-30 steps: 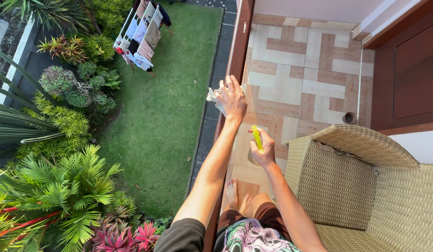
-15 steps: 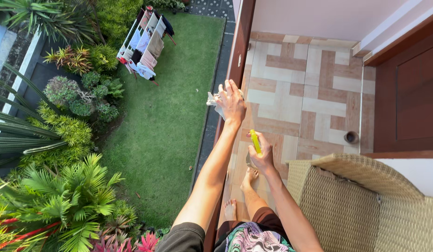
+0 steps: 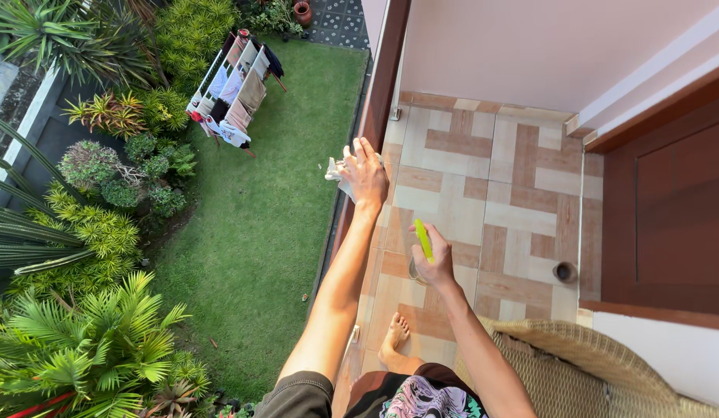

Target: The person cleans a wooden balcony railing by spraying it with a liquid from a spray bottle and wiping it with a cloth. They move along the length of the railing, repeatedly spraying and wiping the surface.

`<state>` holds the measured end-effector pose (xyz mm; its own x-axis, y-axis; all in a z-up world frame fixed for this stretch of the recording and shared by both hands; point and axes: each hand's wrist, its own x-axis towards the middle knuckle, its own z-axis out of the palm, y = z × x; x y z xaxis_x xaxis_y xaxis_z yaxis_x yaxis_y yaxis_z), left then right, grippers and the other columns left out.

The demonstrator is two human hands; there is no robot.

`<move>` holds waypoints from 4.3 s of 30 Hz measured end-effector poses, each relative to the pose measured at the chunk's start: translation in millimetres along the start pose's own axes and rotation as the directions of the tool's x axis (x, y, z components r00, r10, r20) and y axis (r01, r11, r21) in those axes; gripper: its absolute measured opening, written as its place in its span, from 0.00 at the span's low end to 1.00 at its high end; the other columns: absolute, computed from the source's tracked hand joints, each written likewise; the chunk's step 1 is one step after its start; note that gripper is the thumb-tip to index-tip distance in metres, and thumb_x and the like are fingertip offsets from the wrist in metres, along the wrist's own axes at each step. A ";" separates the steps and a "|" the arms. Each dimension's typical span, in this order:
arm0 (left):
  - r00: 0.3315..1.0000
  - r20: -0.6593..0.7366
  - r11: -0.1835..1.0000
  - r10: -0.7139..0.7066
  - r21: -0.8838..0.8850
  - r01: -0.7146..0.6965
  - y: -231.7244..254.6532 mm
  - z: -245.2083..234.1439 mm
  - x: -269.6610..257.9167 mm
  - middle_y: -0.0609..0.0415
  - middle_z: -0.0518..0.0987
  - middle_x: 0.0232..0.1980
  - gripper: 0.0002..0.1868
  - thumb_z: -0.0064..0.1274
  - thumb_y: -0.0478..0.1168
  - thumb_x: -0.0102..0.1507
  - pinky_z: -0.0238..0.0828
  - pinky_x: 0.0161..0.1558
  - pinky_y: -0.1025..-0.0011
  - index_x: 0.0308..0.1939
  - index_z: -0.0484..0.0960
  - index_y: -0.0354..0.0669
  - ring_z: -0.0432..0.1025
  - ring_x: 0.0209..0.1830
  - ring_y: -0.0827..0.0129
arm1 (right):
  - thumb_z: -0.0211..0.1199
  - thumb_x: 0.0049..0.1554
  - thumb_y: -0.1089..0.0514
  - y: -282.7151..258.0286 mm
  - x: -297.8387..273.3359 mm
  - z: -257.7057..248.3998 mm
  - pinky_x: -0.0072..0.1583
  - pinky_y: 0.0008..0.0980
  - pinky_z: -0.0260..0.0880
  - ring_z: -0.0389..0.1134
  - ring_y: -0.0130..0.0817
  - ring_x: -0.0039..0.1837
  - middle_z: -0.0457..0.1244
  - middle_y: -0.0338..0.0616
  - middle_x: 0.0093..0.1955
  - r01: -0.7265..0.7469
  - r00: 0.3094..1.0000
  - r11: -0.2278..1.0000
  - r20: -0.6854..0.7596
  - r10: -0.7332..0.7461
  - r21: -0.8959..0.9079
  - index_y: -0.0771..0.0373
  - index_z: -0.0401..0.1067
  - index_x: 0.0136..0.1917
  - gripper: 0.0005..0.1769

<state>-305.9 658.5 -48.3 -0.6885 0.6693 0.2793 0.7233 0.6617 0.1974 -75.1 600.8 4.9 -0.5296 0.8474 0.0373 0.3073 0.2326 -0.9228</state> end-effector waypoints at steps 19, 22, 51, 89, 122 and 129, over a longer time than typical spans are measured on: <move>1.000 -0.003 0.999 0.030 -0.018 -0.030 35.6 33.1 103.8 0.40 0.61 0.76 0.39 0.50 0.38 0.61 0.54 0.63 0.37 0.74 0.57 0.28 0.55 0.74 0.41 | 0.56 0.51 0.65 27.7 110.5 -23.1 0.48 0.29 0.69 0.68 0.30 0.43 0.69 0.45 0.45 0.037 0.999 0.999 0.025 -0.037 0.001 0.63 0.73 0.57 0.20; 0.999 -0.022 0.998 0.044 -0.036 -0.045 41.9 40.6 124.2 0.41 0.62 0.75 0.37 0.49 0.37 0.62 0.54 0.63 0.39 0.74 0.59 0.28 0.56 0.74 0.41 | 0.57 0.51 0.64 33.8 133.8 -22.5 0.49 0.30 0.68 0.67 0.32 0.43 0.68 0.47 0.44 0.010 1.000 1.000 0.025 -0.009 -0.018 0.62 0.73 0.57 0.19; 0.991 -0.002 0.991 0.136 -0.013 -0.136 92.2 96.6 284.3 0.38 0.62 0.76 0.35 0.48 0.35 0.61 0.51 0.62 0.40 0.72 0.63 0.27 0.55 0.75 0.41 | 0.57 0.51 0.65 29.4 332.9 23.4 0.47 0.32 0.69 0.67 0.37 0.39 0.69 0.49 0.42 -0.138 0.990 0.989 -0.005 0.138 -0.056 0.62 0.73 0.59 0.21; 0.991 -0.133 0.996 0.032 0.084 -0.020 178.6 195.8 520.1 0.26 0.42 0.82 0.37 0.43 0.41 0.68 0.48 0.68 0.33 0.77 0.53 0.24 0.35 0.81 0.24 | 0.55 0.51 0.67 100.4 597.5 -58.2 0.52 0.29 0.70 0.69 0.28 0.48 0.69 0.44 0.50 0.193 0.981 0.977 -0.012 -0.193 0.089 0.64 0.71 0.59 0.21; 0.996 -0.060 0.997 0.063 0.039 -0.060 192.1 257.5 624.5 0.25 0.35 0.81 0.48 0.42 0.57 0.70 0.39 0.73 0.30 0.78 0.43 0.21 0.30 0.81 0.26 | 0.56 0.50 0.68 98.7 690.0 -53.4 0.47 0.29 0.68 0.66 0.29 0.41 0.69 0.43 0.49 -0.002 1.000 0.998 0.001 0.002 0.057 0.65 0.72 0.58 0.20; 0.993 -0.044 0.993 -0.108 0.040 0.110 201.4 235.9 601.9 0.17 0.55 0.72 0.55 0.55 0.56 0.57 0.49 0.70 0.35 0.69 0.49 0.12 0.52 0.73 0.24 | 0.56 0.51 0.68 109.7 681.3 -53.0 0.60 0.32 0.70 0.72 0.36 0.58 0.70 0.46 0.55 0.029 0.999 0.997 -0.020 -0.027 0.066 0.65 0.71 0.57 0.19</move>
<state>-587.0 1274.3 -62.1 -0.7599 0.5780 0.2976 0.6404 0.7443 0.1895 -360.3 1228.9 -50.7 -0.5219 0.8501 0.0703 0.2392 0.2249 -0.9446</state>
